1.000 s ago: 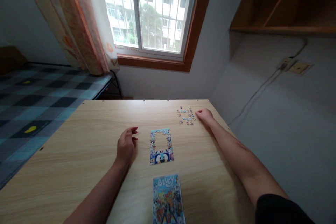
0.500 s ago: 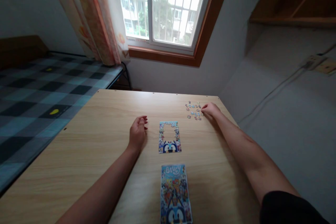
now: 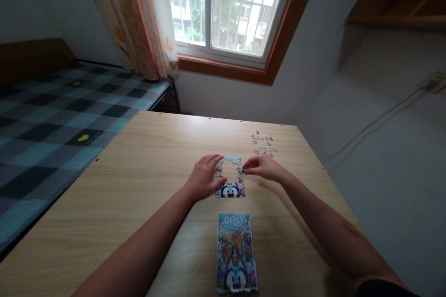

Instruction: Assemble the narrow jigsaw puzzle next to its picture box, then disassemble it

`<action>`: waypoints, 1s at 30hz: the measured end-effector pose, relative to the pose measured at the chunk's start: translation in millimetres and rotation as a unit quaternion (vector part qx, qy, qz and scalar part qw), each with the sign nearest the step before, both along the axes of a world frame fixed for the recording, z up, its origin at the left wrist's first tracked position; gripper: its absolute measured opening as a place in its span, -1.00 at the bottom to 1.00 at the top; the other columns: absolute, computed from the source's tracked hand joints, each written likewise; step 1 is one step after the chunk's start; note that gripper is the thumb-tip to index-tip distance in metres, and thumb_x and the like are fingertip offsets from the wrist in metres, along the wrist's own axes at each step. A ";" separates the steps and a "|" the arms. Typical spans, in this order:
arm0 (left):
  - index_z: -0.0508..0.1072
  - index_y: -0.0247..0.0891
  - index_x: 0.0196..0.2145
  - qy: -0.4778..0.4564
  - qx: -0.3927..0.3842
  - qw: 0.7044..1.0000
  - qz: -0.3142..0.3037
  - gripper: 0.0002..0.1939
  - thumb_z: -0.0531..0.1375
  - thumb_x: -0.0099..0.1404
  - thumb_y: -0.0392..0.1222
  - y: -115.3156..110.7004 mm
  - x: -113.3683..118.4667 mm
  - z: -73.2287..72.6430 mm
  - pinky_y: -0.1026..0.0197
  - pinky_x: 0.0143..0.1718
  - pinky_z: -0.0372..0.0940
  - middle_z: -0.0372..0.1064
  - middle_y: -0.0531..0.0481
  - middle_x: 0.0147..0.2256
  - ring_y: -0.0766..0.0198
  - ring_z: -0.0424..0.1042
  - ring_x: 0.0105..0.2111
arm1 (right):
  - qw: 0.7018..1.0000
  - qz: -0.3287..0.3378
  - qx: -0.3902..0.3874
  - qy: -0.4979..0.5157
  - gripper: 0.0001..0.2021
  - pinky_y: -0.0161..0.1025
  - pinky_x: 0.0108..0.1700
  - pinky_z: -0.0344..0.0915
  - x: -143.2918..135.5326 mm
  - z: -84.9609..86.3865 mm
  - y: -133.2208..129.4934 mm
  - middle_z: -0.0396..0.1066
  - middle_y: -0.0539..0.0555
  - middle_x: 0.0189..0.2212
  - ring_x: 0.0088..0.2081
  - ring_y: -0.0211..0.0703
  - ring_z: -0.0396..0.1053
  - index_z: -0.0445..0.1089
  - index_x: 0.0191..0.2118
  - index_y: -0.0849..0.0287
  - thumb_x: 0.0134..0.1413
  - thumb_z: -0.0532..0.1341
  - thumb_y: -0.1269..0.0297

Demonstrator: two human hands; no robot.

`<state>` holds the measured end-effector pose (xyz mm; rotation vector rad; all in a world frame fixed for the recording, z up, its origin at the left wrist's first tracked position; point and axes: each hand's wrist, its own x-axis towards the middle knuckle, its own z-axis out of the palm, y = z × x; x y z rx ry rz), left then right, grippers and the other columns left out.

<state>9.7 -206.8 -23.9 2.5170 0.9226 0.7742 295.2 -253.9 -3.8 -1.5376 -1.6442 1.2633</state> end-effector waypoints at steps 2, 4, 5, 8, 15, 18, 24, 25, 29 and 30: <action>0.28 -0.23 0.28 0.048 0.011 0.998 -0.025 -0.22 0.33 0.18 0.09 -2.3 0.6 -0.5 -0.18 0.30 0.10 0.25 -0.26 0.26 -0.11 0.20 0.27 | 1.000 0.028 0.004 0.000 -0.79 -0.22 -0.13 0.43 -20.4 -9.3 -2.8 0.61 0.11 -0.30 -0.25 -0.14 0.54 0.61 -0.26 0.21 -0.04 0.39 0.24; 0.24 -0.23 0.31 0.079 0.017 0.996 -0.038 -0.13 0.35 0.15 0.15 -3.1 0.5 -1.4 -0.18 0.32 0.04 0.19 -0.28 0.30 -0.14 0.14 0.31 | 0.999 0.032 0.016 -0.028 -0.82 -0.25 -0.18 0.41 -30.9 -13.8 -2.3 0.61 0.09 -0.32 -0.27 -0.14 0.54 0.62 -0.27 0.20 -0.04 0.37 0.29; 0.23 -0.23 0.33 0.090 0.018 0.995 -0.041 -0.10 0.36 0.13 0.16 -3.2 0.3 -1.8 -0.18 0.33 0.02 0.17 -0.28 0.32 -0.14 0.12 0.32 | 0.998 0.031 0.024 -0.051 -0.84 -0.27 -0.20 0.40 -33.6 -14.0 -1.5 0.61 0.08 -0.34 -0.29 -0.14 0.54 0.63 -0.28 0.20 -0.04 0.36 0.31; 0.21 -0.20 0.34 0.107 0.018 0.993 -0.043 -0.06 0.39 0.10 0.14 -3.0 0.1 -2.2 -0.17 0.34 0.00 0.16 -0.27 0.33 -0.14 0.10 0.33 | 0.993 0.041 0.041 -0.106 -0.86 -0.31 -0.25 0.35 -38.0 -8.9 -0.4 0.61 0.05 -0.38 -0.33 -0.17 0.52 0.65 -0.30 0.18 -0.03 0.34 0.35; 0.20 -0.19 0.35 0.108 0.019 0.993 -0.039 -0.07 0.39 0.11 0.13 -2.8 0.6 -3.3 -0.15 0.35 -0.02 0.16 -0.26 0.33 -0.12 0.10 0.34 | 0.988 0.068 0.046 -0.131 -0.86 -0.33 -0.25 0.32 -43.6 -3.4 -3.6 0.62 0.01 -0.37 -0.33 -0.18 0.52 0.66 -0.29 0.14 0.01 0.34 0.33; 0.20 -0.20 0.35 0.113 0.023 0.993 -0.038 -0.07 0.38 0.12 0.14 -2.5 0.5 -4.0 -0.14 0.35 -0.01 0.16 -0.25 0.33 -0.12 0.10 0.34 | 0.982 0.065 0.065 -0.167 -0.87 -0.33 -0.23 0.30 -44.0 -5.6 -4.4 0.62 0.01 -0.36 -0.31 -0.19 0.51 0.66 -0.29 0.10 0.02 0.35 0.33; 0.21 -0.18 0.34 0.119 0.018 0.992 -0.036 -0.07 0.39 0.11 0.14 -4.0 1.1 -1.1 -0.14 0.33 0.01 0.17 -0.25 0.33 -0.13 0.12 0.33 | 0.969 0.060 0.087 -0.223 -0.87 -0.33 -0.23 0.26 -46.6 -4.7 -7.3 0.59 0.01 -0.36 -0.31 -0.21 0.47 0.67 -0.29 0.06 0.03 0.35 0.32; 0.22 -0.18 0.34 0.119 0.017 0.992 -0.037 -0.08 0.39 0.11 0.14 -4.3 1.3 -0.5 -0.15 0.33 0.02 0.17 -0.25 0.32 -0.13 0.12 0.33 | 0.969 0.059 0.085 -0.223 -0.87 -0.33 -0.23 0.26 -46.9 -4.7 -8.2 0.59 0.02 -0.35 -0.32 -0.21 0.46 0.67 -0.28 0.07 0.03 0.35 0.32; 0.21 -0.18 0.34 0.118 0.013 0.992 -0.039 -0.08 0.38 0.12 0.14 -4.6 2.0 0.7 -0.15 0.34 0.00 0.17 -0.25 0.33 -0.12 0.11 0.33 | 0.969 0.055 0.102 -0.216 -0.88 -0.33 -0.24 0.24 -45.4 -7.6 -10.9 0.55 0.04 -0.36 -0.33 -0.22 0.42 0.67 -0.28 0.08 0.05 0.36 0.31; 0.21 -0.18 0.35 0.120 0.013 0.992 -0.039 -0.08 0.38 0.12 0.14 -4.4 2.0 0.6 -0.14 0.35 0.00 0.17 -0.25 0.33 -0.12 0.11 0.33 | 0.971 0.050 0.111 -0.208 -0.88 -0.33 -0.25 0.23 -43.8 -8.8 -11.1 0.54 0.04 -0.36 -0.33 -0.23 0.41 0.67 -0.28 0.08 0.04 0.37 0.31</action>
